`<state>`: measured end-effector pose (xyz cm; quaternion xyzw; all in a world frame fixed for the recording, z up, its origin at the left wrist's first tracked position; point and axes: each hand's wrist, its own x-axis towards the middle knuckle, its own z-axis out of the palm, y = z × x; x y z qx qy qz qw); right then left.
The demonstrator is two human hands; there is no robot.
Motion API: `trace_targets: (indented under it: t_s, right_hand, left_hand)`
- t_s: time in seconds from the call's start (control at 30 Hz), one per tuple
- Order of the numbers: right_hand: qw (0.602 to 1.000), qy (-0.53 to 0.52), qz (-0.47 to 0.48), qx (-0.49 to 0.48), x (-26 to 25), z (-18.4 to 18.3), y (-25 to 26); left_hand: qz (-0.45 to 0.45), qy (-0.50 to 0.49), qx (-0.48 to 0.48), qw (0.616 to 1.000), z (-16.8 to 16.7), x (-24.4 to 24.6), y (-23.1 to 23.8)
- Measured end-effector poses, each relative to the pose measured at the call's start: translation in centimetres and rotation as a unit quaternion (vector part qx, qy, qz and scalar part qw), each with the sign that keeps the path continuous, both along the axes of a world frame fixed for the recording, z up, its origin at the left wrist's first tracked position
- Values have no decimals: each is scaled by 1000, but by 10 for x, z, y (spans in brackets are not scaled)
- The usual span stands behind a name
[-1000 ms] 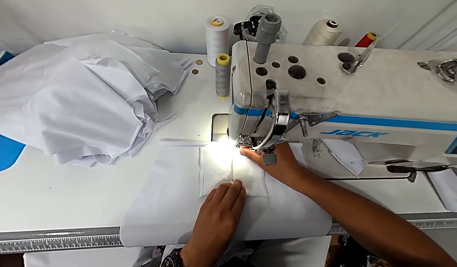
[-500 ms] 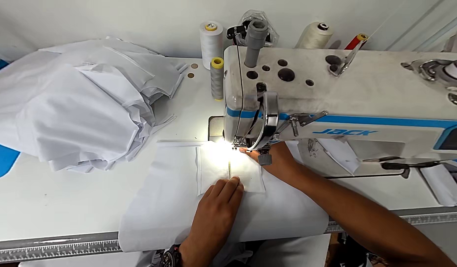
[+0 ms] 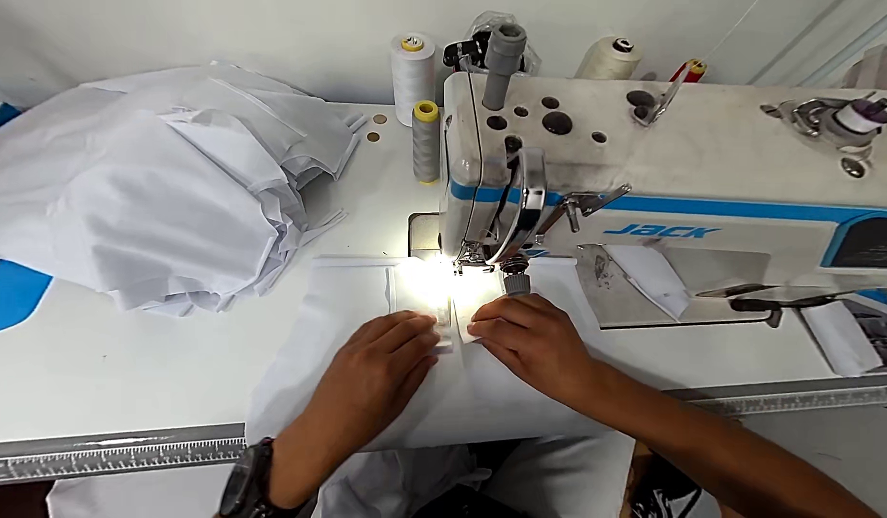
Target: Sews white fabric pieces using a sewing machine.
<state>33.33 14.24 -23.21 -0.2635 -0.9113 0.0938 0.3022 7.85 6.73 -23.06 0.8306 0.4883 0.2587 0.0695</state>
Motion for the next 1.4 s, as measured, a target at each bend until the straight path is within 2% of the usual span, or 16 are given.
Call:
trace_targets:
  t_s: [0.13,0.37,0.63,1.0,1.13,1.4]
  right_hand:
    - [1000,-1,-2,11,-3,-3,-5]
    - [1000,-9,4,14,-9,-7,-7]
    - [990,-137,-35,-13,9,-15,-44]
    - [990,-139,-3,-16,6,-11,21]
    - [991,-134,-2,12,5,-12,40]
    - [988,-150,-22,-6,6,-14,46]
  left_hand:
    - [-63,60,-8,996,-6,-26,0]
    - [-117,92,-14,989,-10,-37,4]
    - [-136,104,-19,985,-14,-42,8]
    - [-132,112,-7,985,-8,-48,65]
    - [-129,107,6,986,-7,-51,84]
    - [-131,90,18,987,-5,-57,97]
